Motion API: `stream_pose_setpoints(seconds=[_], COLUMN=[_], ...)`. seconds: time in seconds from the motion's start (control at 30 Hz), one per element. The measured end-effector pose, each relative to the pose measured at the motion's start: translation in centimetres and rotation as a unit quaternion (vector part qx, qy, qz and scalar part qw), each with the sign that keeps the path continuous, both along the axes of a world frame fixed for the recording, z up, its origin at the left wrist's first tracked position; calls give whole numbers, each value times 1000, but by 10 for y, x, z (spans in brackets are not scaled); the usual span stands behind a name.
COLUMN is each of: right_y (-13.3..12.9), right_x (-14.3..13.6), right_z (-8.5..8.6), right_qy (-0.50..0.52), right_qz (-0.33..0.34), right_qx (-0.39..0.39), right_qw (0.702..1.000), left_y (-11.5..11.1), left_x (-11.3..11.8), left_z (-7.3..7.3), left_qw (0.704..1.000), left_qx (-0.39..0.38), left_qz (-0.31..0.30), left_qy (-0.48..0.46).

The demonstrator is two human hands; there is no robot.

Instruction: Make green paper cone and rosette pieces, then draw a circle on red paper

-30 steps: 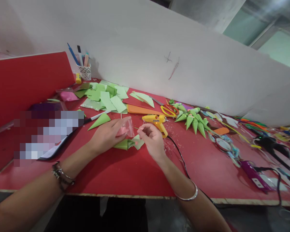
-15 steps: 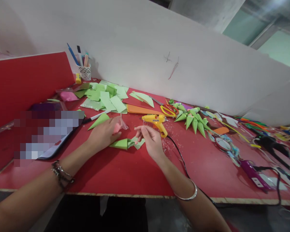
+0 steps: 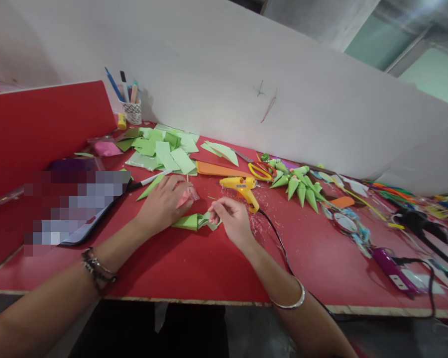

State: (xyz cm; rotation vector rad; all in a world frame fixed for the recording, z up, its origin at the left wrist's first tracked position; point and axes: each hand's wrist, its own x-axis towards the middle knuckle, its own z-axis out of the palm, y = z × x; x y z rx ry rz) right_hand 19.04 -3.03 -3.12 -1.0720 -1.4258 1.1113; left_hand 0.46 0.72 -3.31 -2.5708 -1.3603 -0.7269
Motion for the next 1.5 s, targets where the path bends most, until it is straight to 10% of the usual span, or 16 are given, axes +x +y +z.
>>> stream_pose_setpoints(seconds=[0.23, 0.5, 0.7, 0.9, 1.5], right_y=[2, 2, 2, 1, 5], right_x=[2, 1, 1, 0, -2], right_z=[-5, -4, -2, 0, 0], right_qy=[-23, -18, -18, 2, 83], right_qz=[-7, -2, -11, -19, -67], right_qx=[19, 16, 21, 5, 18], right_qw=[1000, 1000, 1000, 1000, 994], left_y=[-6, 2, 2, -1, -3], left_x=[-13, -34, -21, -6, -3], left_z=[10, 3, 18, 17, 13], left_qw=[978, 964, 993, 967, 962], left_qx=[16, -11, 43, -146, -237], left_qz=[205, 267, 108, -203, -127], left_qy=[21, 8, 36, 58, 49])
